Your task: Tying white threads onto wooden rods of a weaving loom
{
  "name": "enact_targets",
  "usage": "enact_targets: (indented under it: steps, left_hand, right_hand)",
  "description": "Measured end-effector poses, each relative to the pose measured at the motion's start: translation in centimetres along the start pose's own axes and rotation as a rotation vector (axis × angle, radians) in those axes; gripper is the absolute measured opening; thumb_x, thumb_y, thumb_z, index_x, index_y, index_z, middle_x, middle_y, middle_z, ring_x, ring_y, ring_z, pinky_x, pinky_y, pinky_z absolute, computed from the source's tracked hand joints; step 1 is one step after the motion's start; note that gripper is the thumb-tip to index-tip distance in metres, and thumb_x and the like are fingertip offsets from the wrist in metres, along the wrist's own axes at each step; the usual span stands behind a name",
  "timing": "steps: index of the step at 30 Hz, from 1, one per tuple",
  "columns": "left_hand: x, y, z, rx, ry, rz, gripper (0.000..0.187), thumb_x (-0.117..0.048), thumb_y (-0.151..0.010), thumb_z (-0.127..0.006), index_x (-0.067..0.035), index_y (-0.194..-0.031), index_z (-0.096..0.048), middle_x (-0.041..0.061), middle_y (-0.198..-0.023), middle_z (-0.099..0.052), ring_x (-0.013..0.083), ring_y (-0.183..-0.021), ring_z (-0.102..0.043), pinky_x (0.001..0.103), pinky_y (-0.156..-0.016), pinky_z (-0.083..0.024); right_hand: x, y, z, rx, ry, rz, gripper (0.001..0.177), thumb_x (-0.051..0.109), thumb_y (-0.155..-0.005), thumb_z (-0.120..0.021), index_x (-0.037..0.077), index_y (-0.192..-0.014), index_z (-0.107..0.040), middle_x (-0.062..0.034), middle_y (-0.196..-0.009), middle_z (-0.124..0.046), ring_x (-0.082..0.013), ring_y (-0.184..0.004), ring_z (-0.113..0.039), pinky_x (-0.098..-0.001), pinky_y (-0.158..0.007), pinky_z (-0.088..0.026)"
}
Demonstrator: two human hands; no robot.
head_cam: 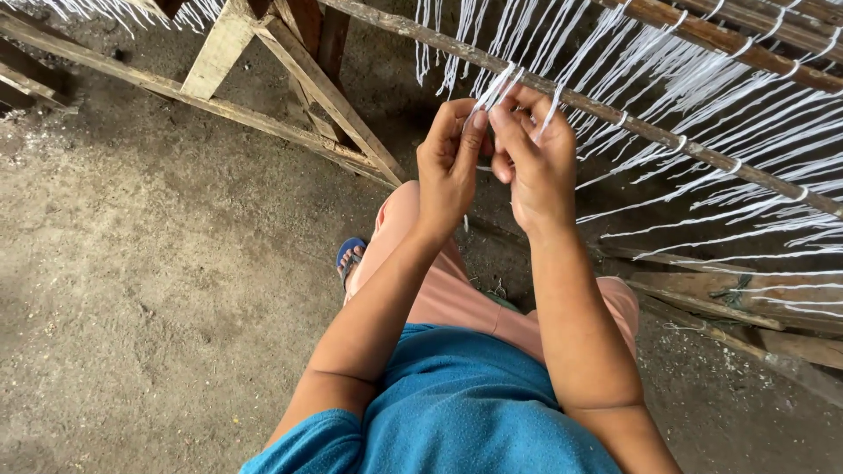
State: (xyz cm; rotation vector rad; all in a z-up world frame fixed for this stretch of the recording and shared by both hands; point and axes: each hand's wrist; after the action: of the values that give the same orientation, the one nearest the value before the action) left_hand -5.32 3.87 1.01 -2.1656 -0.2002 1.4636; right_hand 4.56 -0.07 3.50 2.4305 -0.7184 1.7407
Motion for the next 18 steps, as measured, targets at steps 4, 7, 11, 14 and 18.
enact_targets:
  steps: [4, 7, 11, 14, 18]
  left_hand:
    - [-0.9, 0.0, -0.1, 0.008, -0.036, 0.002, 0.015, -0.024, -0.11, -0.051, -0.01, -0.109, -0.056, 0.0, -0.074, -0.058, 0.0066, -0.069, -0.051, 0.024, -0.063, -0.041]
    - [-0.6, -1.0, 0.1, -0.01, 0.015, -0.025, 0.014, -0.022, -0.111, -0.049, -0.01, -0.107, -0.055, 0.005, -0.084, -0.066, 0.0085, -0.063, -0.056, 0.022, -0.052, -0.049]
    - [0.3, -3.6, 1.1, -0.044, 0.028, -0.148, 0.011, -0.018, -0.112, -0.047, -0.009, -0.113, -0.054, 0.008, -0.094, -0.072, 0.0177, -0.082, -0.073, 0.029, -0.075, -0.065]
    - [0.0, -4.7, 1.9, -0.113, -0.008, -0.077, 0.015, -0.024, -0.11, -0.048, -0.011, -0.108, -0.054, 0.008, -0.089, -0.073, 0.0166, -0.077, -0.073, 0.027, -0.069, -0.061]
    - [0.1, -4.3, 2.4, -0.05, -0.187, -0.077, 0.011, -0.014, -0.108, -0.047, -0.011, -0.101, -0.055, 0.005, -0.086, -0.073, 0.0138, -0.076, -0.071, 0.027, -0.069, -0.06]
  right_hand:
    - [0.7, -0.5, -0.7, -0.101, -0.05, 0.003, 0.008, 0.005, -0.1, -0.068, 0.007, -0.107, -0.066, -0.006, -0.102, -0.067, -0.0087, -0.068, -0.059, -0.0174, -0.039, -0.037]
    - [0.7, -0.1, -0.6, 0.014, -0.233, 0.029, 0.003, 0.003, -0.105, -0.059, 0.005, -0.106, -0.06, -0.0129, -0.095, -0.066, -0.0099, -0.057, -0.052, -0.0193, -0.04, -0.034]
    - [1.7, 0.2, -1.4, 0.064, -0.208, -0.113, 0.011, 0.019, -0.105, -0.058, 0.009, -0.109, -0.062, 0.0024, -0.083, -0.055, -0.002, -0.056, -0.036, -0.015, -0.042, -0.029]
    - [1.7, -0.1, -2.0, 0.055, -0.262, -0.236, 0.035, 0.042, -0.1, -0.056, 0.008, -0.104, -0.065, 0.0064, -0.078, -0.045, -0.0018, -0.058, -0.029, -0.0157, -0.044, -0.022]
    - [0.4, -0.3, -1.5, 0.064, -0.342, -0.197, 0.043, 0.046, -0.1, -0.051, 0.006, -0.104, -0.064, 0.0022, -0.083, -0.049, -0.0048, -0.059, -0.032, -0.0182, -0.044, -0.024]
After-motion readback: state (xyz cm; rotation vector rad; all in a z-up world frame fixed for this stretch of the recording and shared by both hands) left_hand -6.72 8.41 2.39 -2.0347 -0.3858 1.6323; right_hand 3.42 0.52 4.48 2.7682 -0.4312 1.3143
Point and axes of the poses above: each hand's wrist, its own y-axis away from the middle knuckle, its own z-axis out of the back of the hand, x = y × z
